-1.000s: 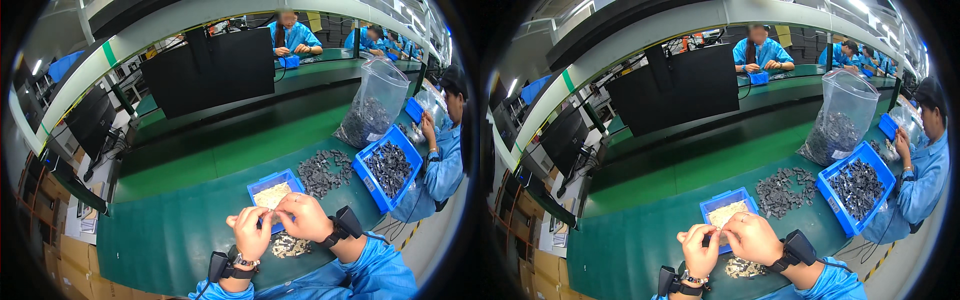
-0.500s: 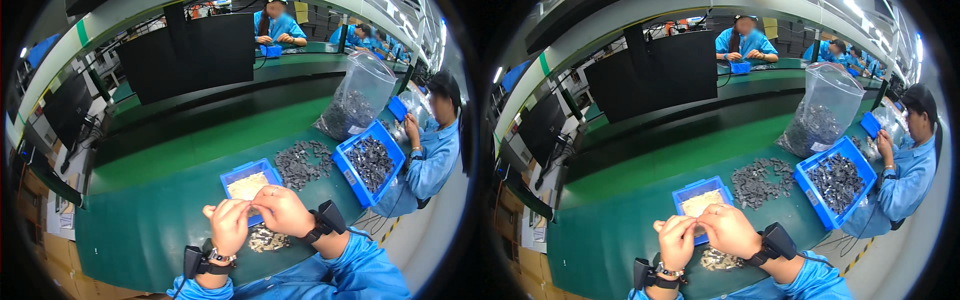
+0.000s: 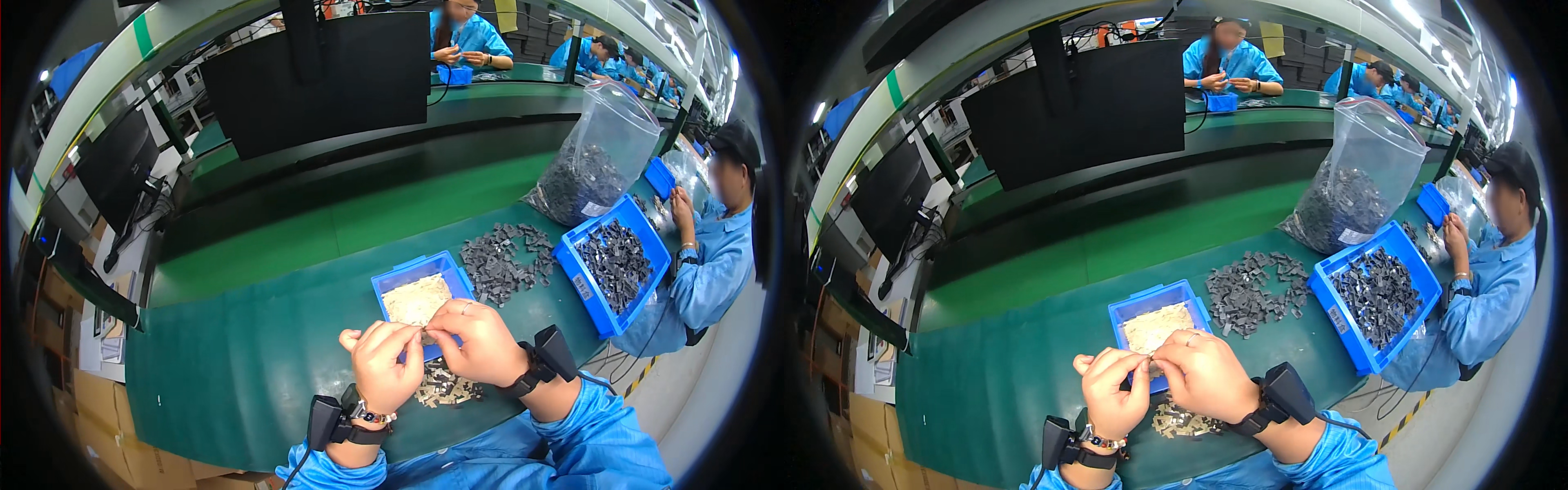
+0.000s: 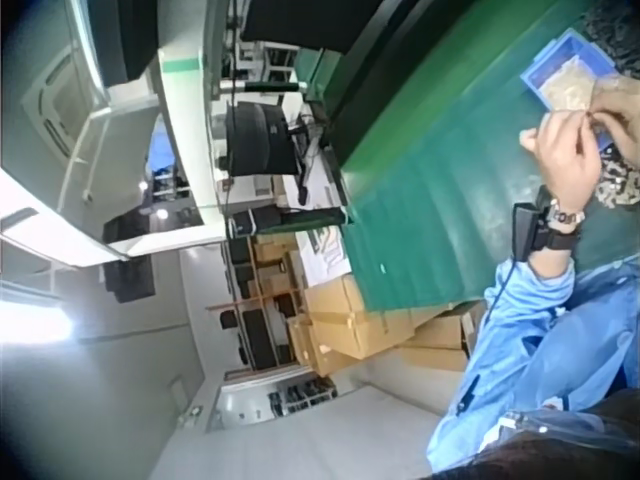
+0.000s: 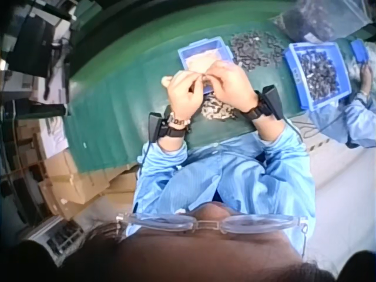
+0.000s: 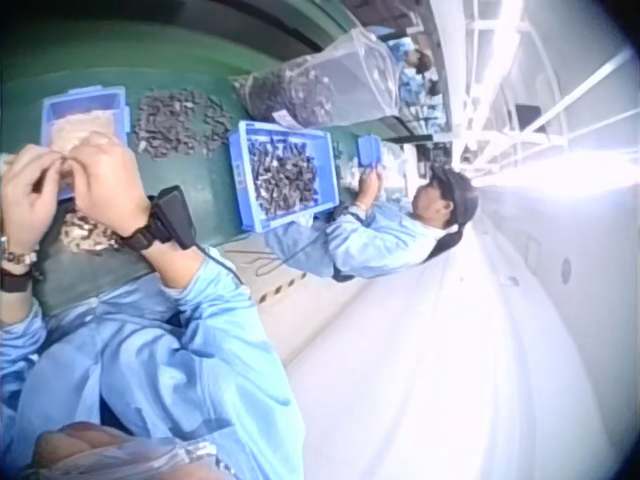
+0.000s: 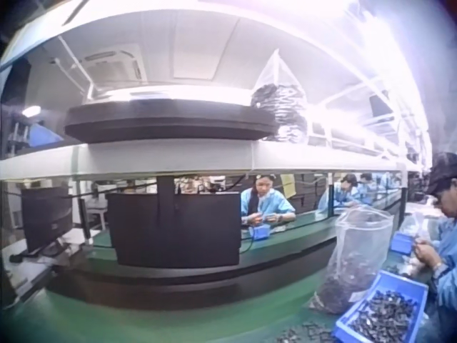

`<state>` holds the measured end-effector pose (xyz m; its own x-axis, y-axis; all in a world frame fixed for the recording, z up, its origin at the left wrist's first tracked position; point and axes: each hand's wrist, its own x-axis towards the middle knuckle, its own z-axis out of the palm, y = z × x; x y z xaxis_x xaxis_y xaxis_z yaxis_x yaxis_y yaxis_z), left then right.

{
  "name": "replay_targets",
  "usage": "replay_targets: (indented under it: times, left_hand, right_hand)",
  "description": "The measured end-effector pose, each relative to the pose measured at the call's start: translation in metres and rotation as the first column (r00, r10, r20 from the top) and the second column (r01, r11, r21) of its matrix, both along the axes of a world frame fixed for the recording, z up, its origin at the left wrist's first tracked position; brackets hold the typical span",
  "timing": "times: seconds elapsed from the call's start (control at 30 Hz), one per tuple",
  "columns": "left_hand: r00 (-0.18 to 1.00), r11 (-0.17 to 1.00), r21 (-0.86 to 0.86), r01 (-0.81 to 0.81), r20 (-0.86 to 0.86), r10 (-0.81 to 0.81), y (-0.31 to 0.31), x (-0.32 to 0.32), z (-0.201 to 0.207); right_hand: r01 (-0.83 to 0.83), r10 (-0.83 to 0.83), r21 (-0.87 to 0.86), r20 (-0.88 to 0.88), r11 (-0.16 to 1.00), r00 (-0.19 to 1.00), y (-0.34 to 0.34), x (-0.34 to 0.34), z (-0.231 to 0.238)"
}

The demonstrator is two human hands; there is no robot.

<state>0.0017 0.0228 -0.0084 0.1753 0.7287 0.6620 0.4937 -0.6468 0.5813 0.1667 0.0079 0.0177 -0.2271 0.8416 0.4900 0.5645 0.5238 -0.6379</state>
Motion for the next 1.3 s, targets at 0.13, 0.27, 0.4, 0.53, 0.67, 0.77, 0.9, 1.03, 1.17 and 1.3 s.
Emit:
replay_targets:
  times: [0.13,0.27,0.4,0.53,0.67,0.77,0.9,1.03,1.17,1.3]
  left_hand:
    - [1.0,1.0,-0.015,-0.007,0.005,0.007,-0.001,0.0,0.002]
    - [0.999,0.999,-0.032,-0.031,0.028,0.032,-0.001,0.0,0.0]
    - [0.998,0.997,-0.052,-0.05,0.044,0.052,-0.001,-0.002,-0.001]
    - [0.996,0.995,-0.046,-0.089,-0.007,0.089,-0.001,-0.003,-0.001]
    - [0.996,0.994,-0.064,-0.094,-0.021,0.092,0.0,0.0,0.002]
    - [0.996,0.995,-0.057,-0.08,-0.047,0.077,0.0,0.0,-0.001]
    - [0.998,0.993,-0.097,-0.067,-0.004,0.066,-0.003,-0.001,0.005]
    - [0.983,0.929,-0.333,0.164,0.13,-0.127,-0.003,-0.007,0.006]
    - [0.964,0.916,-0.329,0.231,0.206,-0.169,-0.002,-0.007,0.003]
    - [0.964,0.951,-0.23,0.206,0.215,-0.157,-0.001,-0.006,0.003]
  right_hand:
    - [0.022,-0.022,0.008,-0.029,1.0,0.999,0.0,0.0,-0.004]
    - [0.083,-0.082,0.044,-0.027,0.996,0.996,-0.001,0.001,0.0]
    - [0.103,-0.101,0.036,-0.059,0.994,0.993,0.001,0.006,-0.001]
    - [0.097,-0.095,0.064,-0.033,0.993,0.995,0.001,0.009,0.0]
    - [0.082,-0.082,0.105,0.002,0.991,0.997,0.001,0.012,-0.001]
    - [0.074,-0.077,0.191,0.013,0.979,0.997,0.003,0.014,-0.005]
    - [0.043,-0.077,0.274,0.115,0.961,0.99,0.002,0.017,-0.004]
    - [-0.108,-0.004,0.414,0.262,0.904,0.965,0.0,0.021,0.001]
    - [-0.165,0.06,0.431,0.248,0.887,0.967,0.0,0.02,0.0]
    - [-0.128,0.072,0.396,0.154,0.909,0.985,0.0,0.022,-0.006]
